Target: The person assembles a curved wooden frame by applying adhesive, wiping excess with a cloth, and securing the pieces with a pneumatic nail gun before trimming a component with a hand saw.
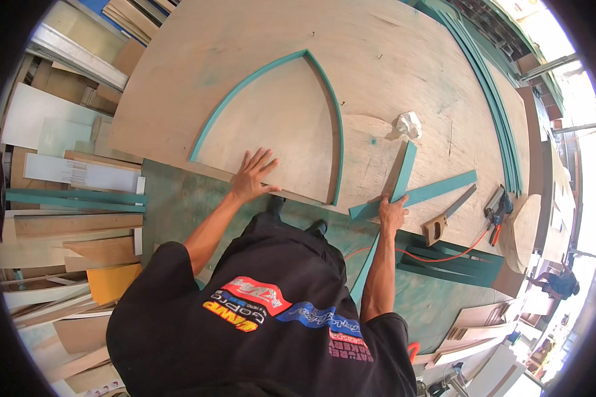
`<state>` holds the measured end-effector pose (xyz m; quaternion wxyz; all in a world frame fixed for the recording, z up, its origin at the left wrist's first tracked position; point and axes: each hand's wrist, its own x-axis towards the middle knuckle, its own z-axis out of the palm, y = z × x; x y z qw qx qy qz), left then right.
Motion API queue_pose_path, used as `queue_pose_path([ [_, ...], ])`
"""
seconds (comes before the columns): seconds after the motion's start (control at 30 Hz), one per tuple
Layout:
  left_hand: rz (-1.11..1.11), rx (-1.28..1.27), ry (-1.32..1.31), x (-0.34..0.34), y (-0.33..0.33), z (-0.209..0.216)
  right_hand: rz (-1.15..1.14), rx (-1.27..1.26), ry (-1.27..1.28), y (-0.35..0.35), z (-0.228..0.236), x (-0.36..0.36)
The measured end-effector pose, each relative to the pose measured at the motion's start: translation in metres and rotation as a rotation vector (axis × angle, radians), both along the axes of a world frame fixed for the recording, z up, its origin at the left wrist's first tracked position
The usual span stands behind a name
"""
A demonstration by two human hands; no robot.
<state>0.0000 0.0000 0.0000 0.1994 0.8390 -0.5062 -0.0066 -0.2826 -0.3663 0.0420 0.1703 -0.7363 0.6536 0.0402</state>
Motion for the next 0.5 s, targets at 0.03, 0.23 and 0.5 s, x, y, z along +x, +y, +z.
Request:
queue_pose_path([
  [0.03,0.012,-0.017,-0.002,-0.004,-0.012,0.0,0.009,-0.042,-0.009,-0.008,0.002,-0.009],
  [0.23,0.044,-0.034,-0.117,0.006,-0.027,0.002,0.078,-0.087,-0.13,-0.002,-0.016,-0.015],
  [0.5,-0.067,-0.014,-0.121,0.027,-0.029,0.011,0.05,-0.037,-0.125,-0.005,-0.014,-0.021],
])
